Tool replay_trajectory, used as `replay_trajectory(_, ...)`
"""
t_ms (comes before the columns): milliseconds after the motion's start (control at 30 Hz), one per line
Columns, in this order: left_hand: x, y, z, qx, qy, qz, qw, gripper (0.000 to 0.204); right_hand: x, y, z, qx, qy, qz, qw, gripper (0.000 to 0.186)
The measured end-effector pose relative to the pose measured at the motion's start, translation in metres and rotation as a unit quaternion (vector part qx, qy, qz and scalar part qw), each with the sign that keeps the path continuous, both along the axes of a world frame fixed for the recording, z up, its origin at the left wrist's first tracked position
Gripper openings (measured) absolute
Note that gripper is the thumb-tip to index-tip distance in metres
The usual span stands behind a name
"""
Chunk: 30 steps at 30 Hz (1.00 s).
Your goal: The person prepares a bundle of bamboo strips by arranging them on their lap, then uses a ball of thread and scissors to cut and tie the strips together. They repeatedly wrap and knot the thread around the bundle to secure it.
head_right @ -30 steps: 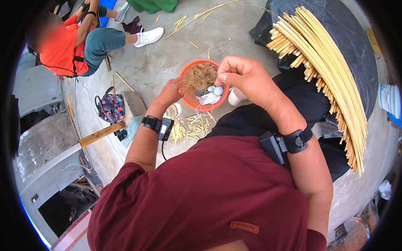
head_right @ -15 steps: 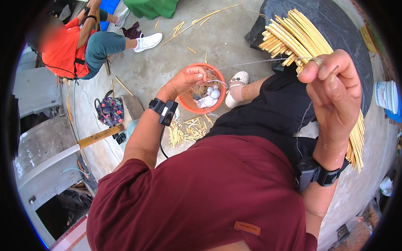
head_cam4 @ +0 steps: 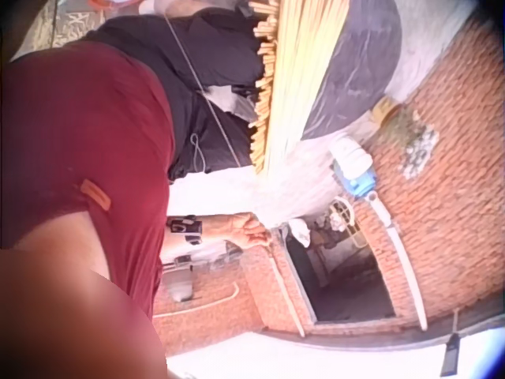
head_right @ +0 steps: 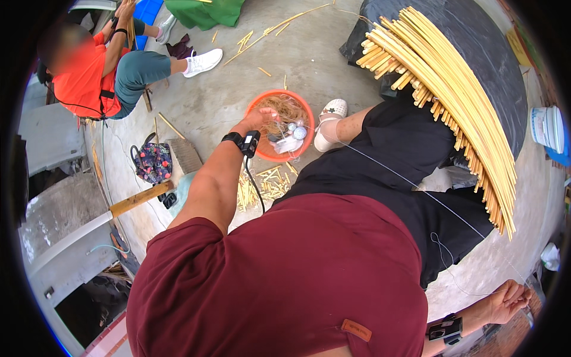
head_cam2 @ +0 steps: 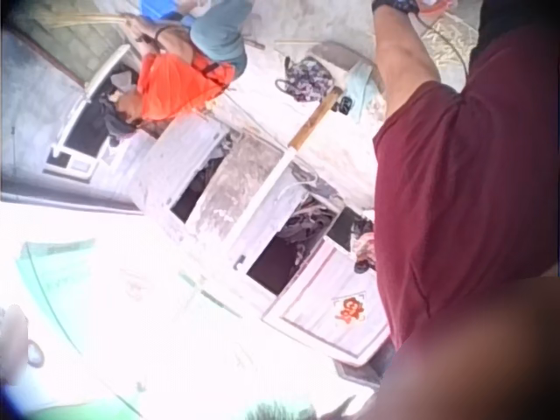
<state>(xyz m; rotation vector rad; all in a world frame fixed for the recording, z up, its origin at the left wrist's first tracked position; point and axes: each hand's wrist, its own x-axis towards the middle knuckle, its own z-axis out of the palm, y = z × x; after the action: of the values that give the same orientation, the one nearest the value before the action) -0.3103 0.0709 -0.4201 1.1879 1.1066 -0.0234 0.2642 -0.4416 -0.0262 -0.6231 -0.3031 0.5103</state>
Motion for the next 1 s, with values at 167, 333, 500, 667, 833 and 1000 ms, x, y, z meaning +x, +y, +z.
replay_trajectory(167,0.02,0.006,0.001,0.032,0.053,-0.011,0.998,0.016,0.025,-0.23,-0.122,-0.215,0.027,-0.328,0.919,0.013)
replay_trajectory(333,0.043,0.006,0.047,0.002,-0.049,-0.001,0.999,0.017,-0.025,-0.336,-0.233,-0.86,0.115,-0.279,0.411,0.038)
replay_trajectory(500,0.06,-0.002,0.126,0.009,-0.225,0.004,0.974,0.017,-0.061,-0.321,-0.24,-0.93,0.054,0.084,0.354,0.02)
replay_trajectory(667,0.075,-0.01,0.208,0.022,-0.368,0.023,0.929,0.017,-0.037,-0.21,-0.18,-0.96,-0.14,-0.152,0.191,0.024)
replay_trajectory(833,0.094,-0.025,0.299,-0.019,-0.398,-0.024,0.917,0.018,-0.043,0.018,-0.056,-0.623,-0.384,-0.206,0.65,0.019)
replay_trajectory(1000,0.151,-0.057,0.331,0.099,-0.238,-0.148,0.955,0.016,-0.148,0.221,-0.026,-0.353,-0.304,0.222,0.857,0.01)
